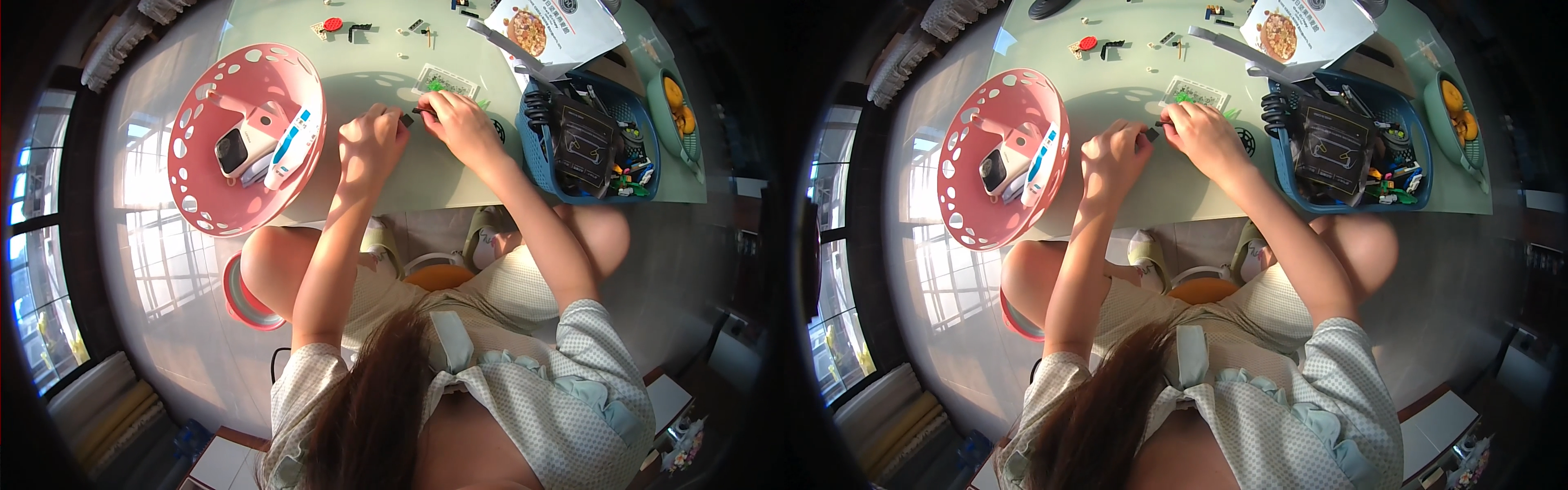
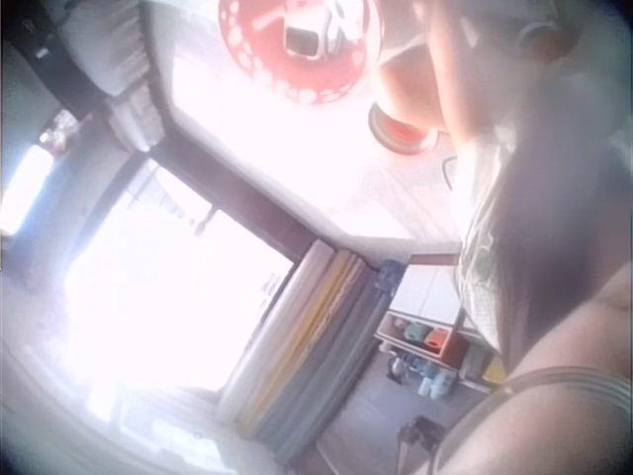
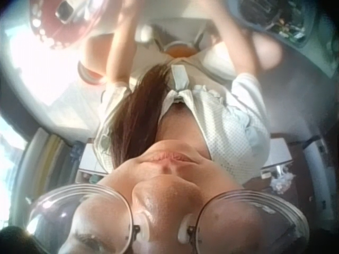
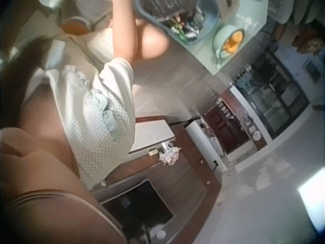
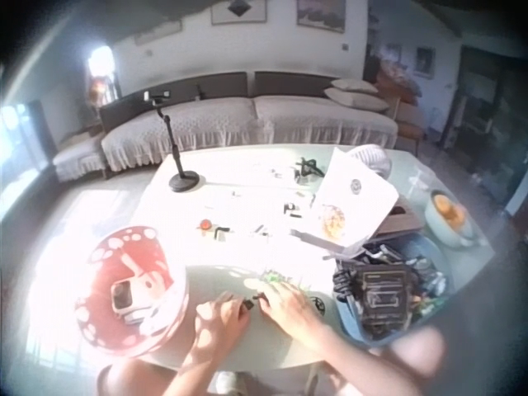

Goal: The person is assembling small plastic toy parts and organizing tools and items into a wooden storage box on a table.

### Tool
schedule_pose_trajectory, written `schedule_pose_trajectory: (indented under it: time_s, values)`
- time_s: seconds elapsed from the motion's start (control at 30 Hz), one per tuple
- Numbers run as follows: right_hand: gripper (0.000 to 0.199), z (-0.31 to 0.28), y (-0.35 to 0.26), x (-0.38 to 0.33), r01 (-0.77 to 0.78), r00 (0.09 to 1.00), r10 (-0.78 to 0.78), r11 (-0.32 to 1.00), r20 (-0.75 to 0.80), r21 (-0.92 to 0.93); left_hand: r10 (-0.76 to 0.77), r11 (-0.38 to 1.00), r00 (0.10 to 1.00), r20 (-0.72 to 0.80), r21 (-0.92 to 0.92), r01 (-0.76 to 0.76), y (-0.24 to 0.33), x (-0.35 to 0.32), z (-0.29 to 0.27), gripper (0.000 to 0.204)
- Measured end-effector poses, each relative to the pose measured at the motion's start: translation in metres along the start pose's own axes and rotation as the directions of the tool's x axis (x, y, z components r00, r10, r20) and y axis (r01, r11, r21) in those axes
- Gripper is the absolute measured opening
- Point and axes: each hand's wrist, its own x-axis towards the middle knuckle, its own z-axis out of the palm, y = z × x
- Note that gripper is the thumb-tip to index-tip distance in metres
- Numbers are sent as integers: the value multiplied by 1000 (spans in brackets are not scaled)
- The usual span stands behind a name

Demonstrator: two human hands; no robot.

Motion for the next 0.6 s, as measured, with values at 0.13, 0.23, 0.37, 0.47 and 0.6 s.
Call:
schedule_pose_trajectory:
  time_s: [0.13, 0.23, 0.37, 0.47, 0.6]
  values:
    - [16, -4, -3, 4, -99, 992, 86, 982, 88, 162, -37, 999, 999, -24, -3, 37, 2, -3, 2, 15]
    - [18, -5, -3, 2, -97, 992, 88, 990, 85, 107, -52, 999, 998, -45, 3, 52, 10, -6, 0, 16]
    - [21, -3, 1, -1, -58, 997, 54, 995, 49, 76, -9, 999, 997, -74, -39, 6, 13, -10, -3, 18]
    - [22, -1, -1, 0, -36, 998, 32, 997, 55, 72, -124, 980, 992, 13, -155, 125, 12, -7, -5, 21]
    - [20, -4, -1, 1, -58, 995, 50, 994, 83, 97, -206, 956, 969, 134, -182, 228, 14, 3, -7, 25]
